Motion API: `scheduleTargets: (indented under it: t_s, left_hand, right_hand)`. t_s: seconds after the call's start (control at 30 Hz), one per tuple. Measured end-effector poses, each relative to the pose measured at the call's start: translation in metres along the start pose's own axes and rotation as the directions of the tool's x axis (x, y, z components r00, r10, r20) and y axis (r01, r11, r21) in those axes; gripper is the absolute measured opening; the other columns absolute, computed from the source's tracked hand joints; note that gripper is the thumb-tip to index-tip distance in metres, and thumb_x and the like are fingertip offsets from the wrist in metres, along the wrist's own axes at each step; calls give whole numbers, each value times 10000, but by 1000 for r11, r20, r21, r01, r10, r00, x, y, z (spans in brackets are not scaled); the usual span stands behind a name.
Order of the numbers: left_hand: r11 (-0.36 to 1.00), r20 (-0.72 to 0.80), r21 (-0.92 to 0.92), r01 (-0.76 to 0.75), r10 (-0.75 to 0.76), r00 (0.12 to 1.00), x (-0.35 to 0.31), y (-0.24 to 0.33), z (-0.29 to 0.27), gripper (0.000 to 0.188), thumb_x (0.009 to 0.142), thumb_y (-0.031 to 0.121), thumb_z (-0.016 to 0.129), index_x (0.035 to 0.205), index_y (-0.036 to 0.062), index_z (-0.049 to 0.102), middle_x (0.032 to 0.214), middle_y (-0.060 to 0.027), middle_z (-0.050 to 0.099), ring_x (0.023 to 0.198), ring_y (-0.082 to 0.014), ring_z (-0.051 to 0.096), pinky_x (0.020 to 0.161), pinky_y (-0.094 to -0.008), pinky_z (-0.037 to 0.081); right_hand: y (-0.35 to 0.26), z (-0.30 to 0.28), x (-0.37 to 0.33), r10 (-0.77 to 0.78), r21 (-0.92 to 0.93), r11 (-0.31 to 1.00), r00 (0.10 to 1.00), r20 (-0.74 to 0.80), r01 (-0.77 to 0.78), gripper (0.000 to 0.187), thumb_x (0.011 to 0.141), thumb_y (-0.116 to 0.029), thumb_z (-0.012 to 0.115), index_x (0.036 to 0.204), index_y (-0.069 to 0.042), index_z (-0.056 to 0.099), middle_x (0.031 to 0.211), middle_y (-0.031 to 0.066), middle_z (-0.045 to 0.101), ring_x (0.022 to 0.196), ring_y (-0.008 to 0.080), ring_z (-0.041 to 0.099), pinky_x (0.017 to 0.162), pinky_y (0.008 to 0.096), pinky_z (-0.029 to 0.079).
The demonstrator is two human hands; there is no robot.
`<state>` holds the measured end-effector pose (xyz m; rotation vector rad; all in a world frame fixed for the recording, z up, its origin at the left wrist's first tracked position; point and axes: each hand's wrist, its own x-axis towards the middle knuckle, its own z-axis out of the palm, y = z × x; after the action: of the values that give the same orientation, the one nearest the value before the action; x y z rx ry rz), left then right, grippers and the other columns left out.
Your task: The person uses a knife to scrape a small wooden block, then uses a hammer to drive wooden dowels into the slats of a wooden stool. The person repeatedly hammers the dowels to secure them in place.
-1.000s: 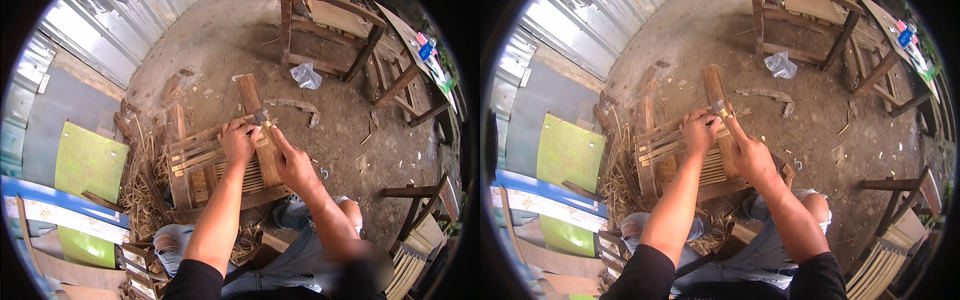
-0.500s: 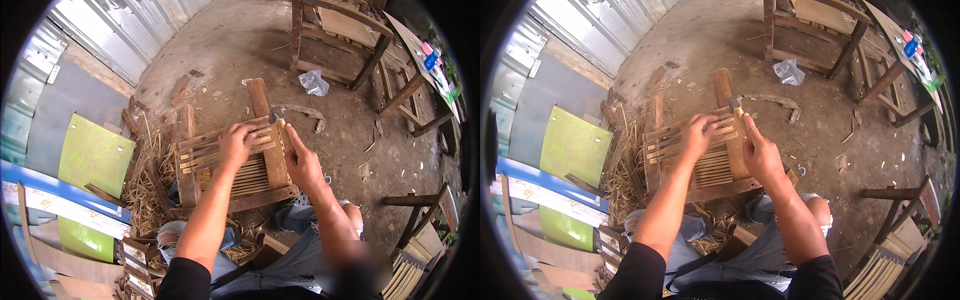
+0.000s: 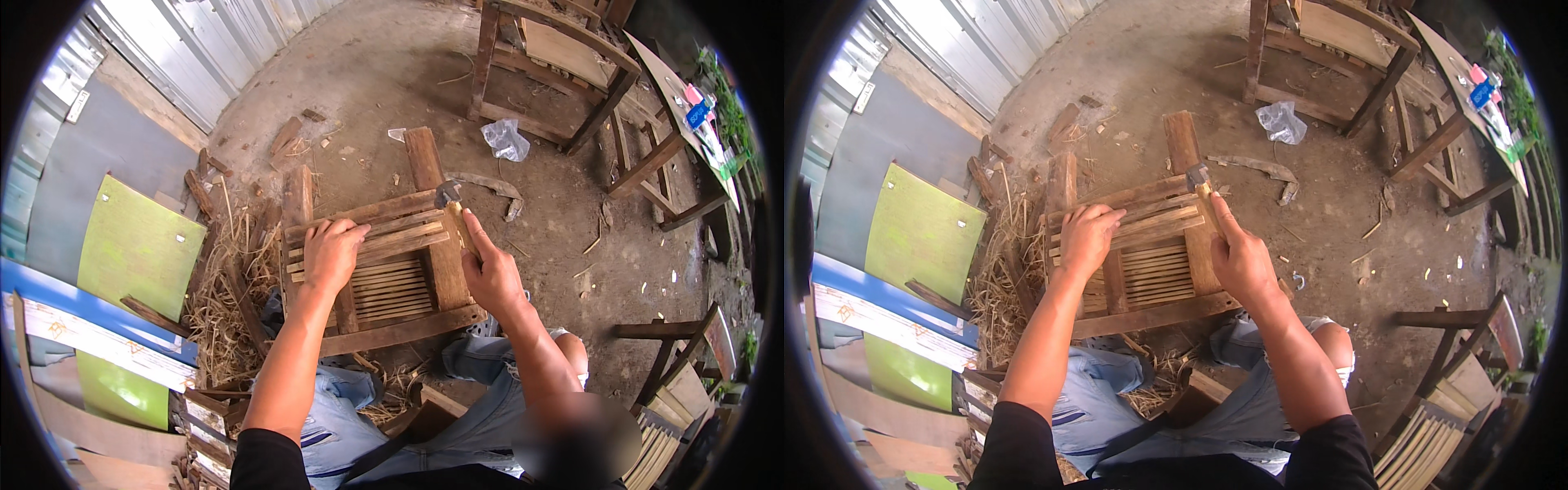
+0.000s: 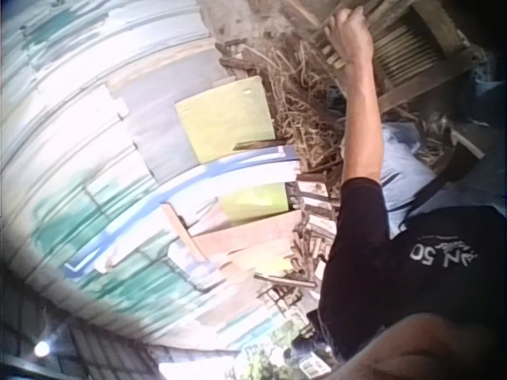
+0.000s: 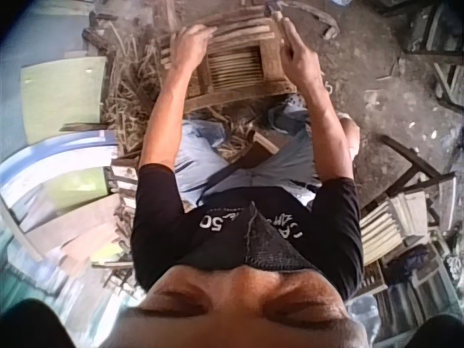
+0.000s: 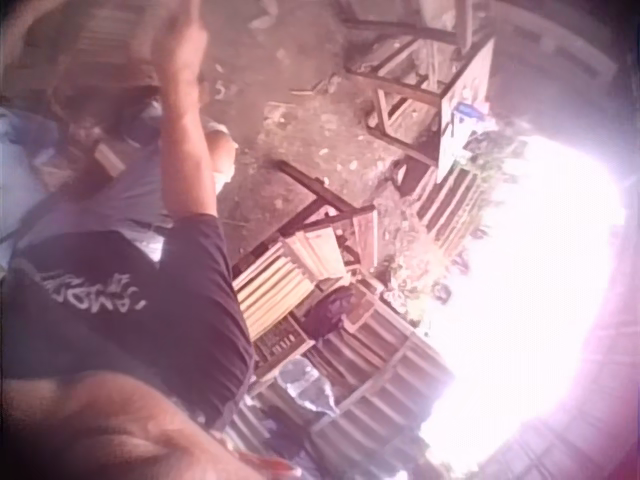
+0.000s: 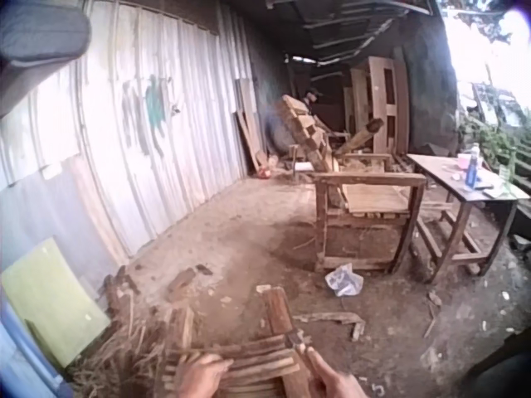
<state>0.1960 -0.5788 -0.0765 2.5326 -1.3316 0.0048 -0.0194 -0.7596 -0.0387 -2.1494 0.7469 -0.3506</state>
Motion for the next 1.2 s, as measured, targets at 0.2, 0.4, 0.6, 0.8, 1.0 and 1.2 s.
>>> scheduleTargets:
  t_s: [0.2, 0.4, 0.6, 0.8, 1.0, 1.2]
  left_hand:
    - [999, 4, 38, -1, 1, 1000, 4, 4, 0, 311, 910, 57, 600, 1141, 214, 736, 1083, 20, 673, 1042, -213, 575, 947, -380, 404]
    - [994, 29, 113, 4, -7, 1000, 5, 6, -2, 366, 902, 10, 579, 1137, 239, 742, 1074, 36, 677, 1034, -176, 566, 938, -357, 377]
    - [996, -40, 90, 1, 3, 999, 4, 6, 2, 231, 896, 106, 658, 1060, 225, 769, 943, 41, 654, 960, -173, 563, 863, -334, 357]
    - [999, -24, 21, 30, -29, 999, 3, 3, 7, 356, 889, 8, 598, 1091, 251, 761, 991, 41, 651, 1000, -167, 560, 884, -352, 351]
    - [1000, -53, 6, 0, 0, 999, 3, 1, 8, 289, 910, 65, 608, 1078, 240, 766, 976, 42, 650, 969, -172, 563, 862, -355, 349]
    - [1000, -85, -11, 8, -9, 996, 1, 0, 10, 288, 891, 61, 620, 1062, 239, 771, 968, 42, 646, 967, -179, 565, 863, -360, 352]
  right_hand:
    - [1, 5, 2, -91, 19, 996, 993, -75, 93, 625, 885, -50, 530, 1487, -147, 398, 905, 303, 639, 837, 472, 641, 725, 495, 497]
    - [2, 4, 1, -77, 12, 997, 995, -62, 77, 616, 892, -62, 544, 1485, -147, 402, 906, 292, 650, 845, 466, 648, 726, 490, 511]
    - [0, 7, -1, -66, -32, 997, 996, -54, 64, 605, 900, -69, 552, 1483, -146, 407, 915, 294, 651, 854, 457, 657, 730, 484, 519]
    - [-3, 8, -3, -217, 32, 973, 956, -198, 227, 624, 908, -32, 553, 1497, -162, 394, 901, 272, 651, 823, 451, 657, 723, 479, 517]
    - [-3, 12, -3, -177, -54, 984, 974, -142, 171, 626, 908, -19, 552, 1499, -153, 391, 888, 274, 648, 811, 450, 658, 705, 480, 514]
    - [-4, 11, -1, -174, -93, 982, 978, -111, 164, 617, 912, -38, 558, 1497, -135, 387, 890, 293, 647, 815, 448, 661, 696, 491, 508]
